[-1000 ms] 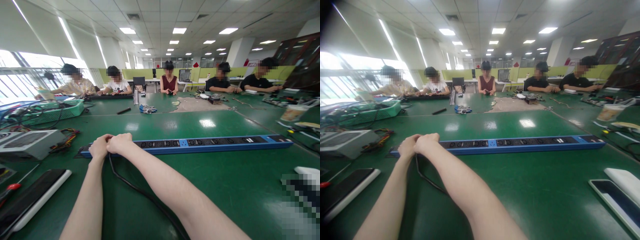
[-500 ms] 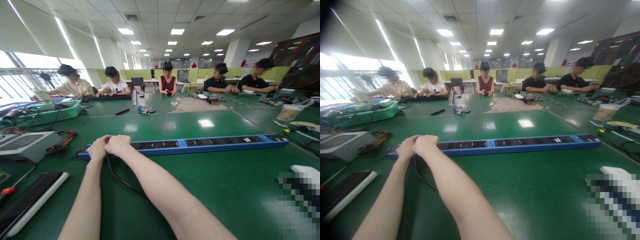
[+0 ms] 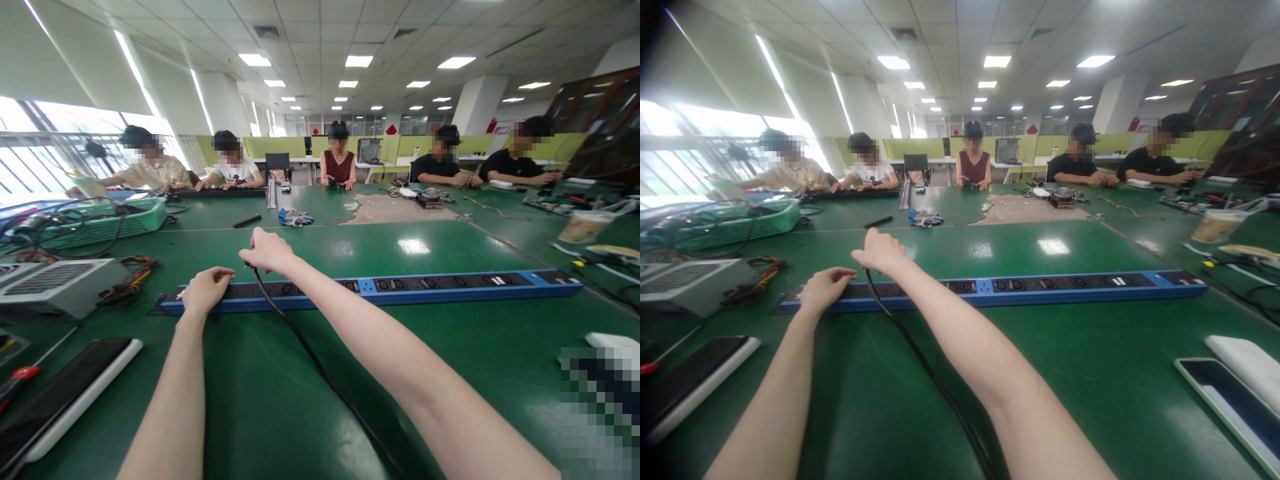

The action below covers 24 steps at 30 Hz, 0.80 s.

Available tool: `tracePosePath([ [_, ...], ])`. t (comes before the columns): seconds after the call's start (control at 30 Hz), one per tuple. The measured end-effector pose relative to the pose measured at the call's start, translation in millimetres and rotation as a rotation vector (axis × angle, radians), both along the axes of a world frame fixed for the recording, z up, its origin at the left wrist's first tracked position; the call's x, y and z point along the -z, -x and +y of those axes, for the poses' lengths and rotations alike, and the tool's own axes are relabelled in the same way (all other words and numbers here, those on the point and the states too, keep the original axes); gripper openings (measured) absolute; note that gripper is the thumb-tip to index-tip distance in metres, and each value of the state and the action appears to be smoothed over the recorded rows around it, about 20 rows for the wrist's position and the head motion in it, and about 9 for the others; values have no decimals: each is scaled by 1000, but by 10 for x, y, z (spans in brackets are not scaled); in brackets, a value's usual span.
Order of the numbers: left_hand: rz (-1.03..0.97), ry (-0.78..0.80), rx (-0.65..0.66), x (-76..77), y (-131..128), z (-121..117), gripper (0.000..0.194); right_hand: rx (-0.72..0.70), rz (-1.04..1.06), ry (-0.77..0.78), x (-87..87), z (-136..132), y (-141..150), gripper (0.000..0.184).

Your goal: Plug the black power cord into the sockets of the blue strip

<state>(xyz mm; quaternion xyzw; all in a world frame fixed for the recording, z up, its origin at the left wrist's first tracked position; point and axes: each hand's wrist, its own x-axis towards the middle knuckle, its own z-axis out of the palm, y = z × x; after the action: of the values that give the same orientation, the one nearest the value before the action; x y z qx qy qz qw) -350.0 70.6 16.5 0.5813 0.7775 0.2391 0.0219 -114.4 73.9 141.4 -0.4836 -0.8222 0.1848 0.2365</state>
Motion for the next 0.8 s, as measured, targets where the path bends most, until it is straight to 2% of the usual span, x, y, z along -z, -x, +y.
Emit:
tracePosePath([
  [0.17,18,13,71,7,54,40,34,-175,10,193,285,7,-214,17],
  [0.27,23,12,65,22,51,45,33,-221,62,349,361,-19,-309,23],
  [0.33,30,12,52,32,46,46,33,-294,32,381,335,-29,-393,29],
  [0.4,34,12,42,39,42,48,33,-387,-101,239,264,-31,-479,35],
  [0.47,36,12,41,40,39,49,33,-434,-301,-27,177,-38,-546,38],
  [0.53,33,10,42,35,33,47,33,-432,-505,-245,100,-66,-587,35],
  [0.6,31,8,41,27,22,37,34,-433,-633,-346,35,-123,-611,27],
  [0.7,33,3,34,13,-1,13,34,-423,-607,-445,-119,-253,-639,31],
  [0.8,37,-3,18,9,-20,-1,34,-309,-421,-531,-445,-373,-618,43],
])
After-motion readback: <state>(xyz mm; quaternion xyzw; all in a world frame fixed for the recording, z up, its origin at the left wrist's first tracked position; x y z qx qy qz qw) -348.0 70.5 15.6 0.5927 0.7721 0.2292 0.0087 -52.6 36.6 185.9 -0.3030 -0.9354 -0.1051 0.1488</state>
